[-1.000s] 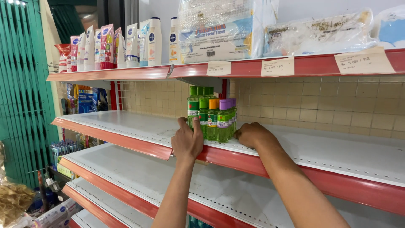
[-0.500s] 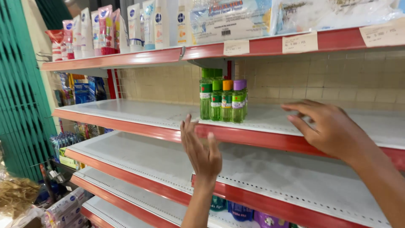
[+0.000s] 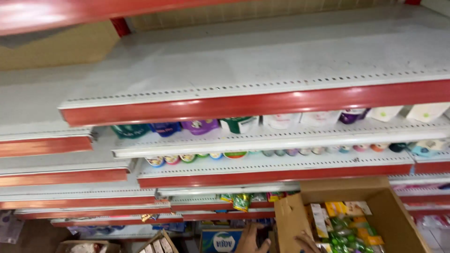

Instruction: The person takes small green bottles out of a cardboard box on the floor, wipes each bottle with a checkered cloth, and places the bottles in a row on an empty store shelf, repeating the cycle for more bottles.

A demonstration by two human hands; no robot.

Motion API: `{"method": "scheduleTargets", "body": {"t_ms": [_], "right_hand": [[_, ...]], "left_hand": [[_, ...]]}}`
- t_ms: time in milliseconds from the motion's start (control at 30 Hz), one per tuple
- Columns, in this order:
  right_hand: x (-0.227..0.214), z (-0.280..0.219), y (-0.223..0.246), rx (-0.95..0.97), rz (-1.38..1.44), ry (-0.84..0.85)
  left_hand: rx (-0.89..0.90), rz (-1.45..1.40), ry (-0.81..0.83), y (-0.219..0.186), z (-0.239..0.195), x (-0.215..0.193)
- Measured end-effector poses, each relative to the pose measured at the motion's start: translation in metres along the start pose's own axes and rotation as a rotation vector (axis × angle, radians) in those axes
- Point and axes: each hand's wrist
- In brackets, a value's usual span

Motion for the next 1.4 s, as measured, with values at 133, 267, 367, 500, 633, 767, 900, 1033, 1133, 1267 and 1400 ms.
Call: {"method": "scheduleTargets", "body": {"t_ms": [133, 267, 367, 500, 633, 767, 900, 1033, 1133, 1267, 1400], "right_hand": [[-0.039, -0.031, 0.027, -0.47, 0.106, -0.161], [-0.191, -0.037, 0.138, -0.155, 0.215, -0.069], [-0.248, -0.038, 0.158, 0.053, 0.273, 0.171], [-0.264, -0.046, 0.125, 0.136, 0.334, 0.243], [-0.278, -0.052, 0.056, 0.071, 0.263, 0.13], [-0.307, -0.061, -0.032, -0.009, -0.011, -0.136], [-0.336, -0.073, -0.077, 0.053, 0.017, -0.348], [-0.304, -0.09, -0.098, 0.083, 0.072, -0.511], [-0.3, -0.093, -0.097, 0.166, 0.181, -0.564], [-0.305, -0.099, -0.092, 0.196, 0.174, -0.561], [-0.306, -0.1, -0.091, 0.163, 0.214, -0.54]], "left_hand": [[-0.352, -0.187, 0.355, 0.028, -0.08, 0.093], [-0.522, -0.17, 0.363, -0.088, -0.087, 0.081], [0.062, 0.036, 0.048, -0.125, -0.086, 0.093], [-0.13, 0.014, 0.127, -0.16, -0.071, 0.106], [0.1, 0.261, 0.077, -0.192, -0.052, 0.133], [0.22, 0.322, 0.108, -0.189, -0.042, 0.204], [0.221, 0.452, 0.477, -0.149, -0.033, 0.306], [0.137, 0.683, 0.913, -0.122, -0.023, 0.388], [0.142, 0.709, 0.834, -0.077, -0.042, 0.436], [0.136, 0.702, 0.829, -0.075, -0.046, 0.436], [0.0, 0.687, 0.984, -0.107, -0.027, 0.393]]}}
Point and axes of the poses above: each hand's wrist, its own z-axis towards the middle knuckle, its own x-axis out of the palm, y = z × x, and after that the axes turned 8 degrees about -y, right-handed
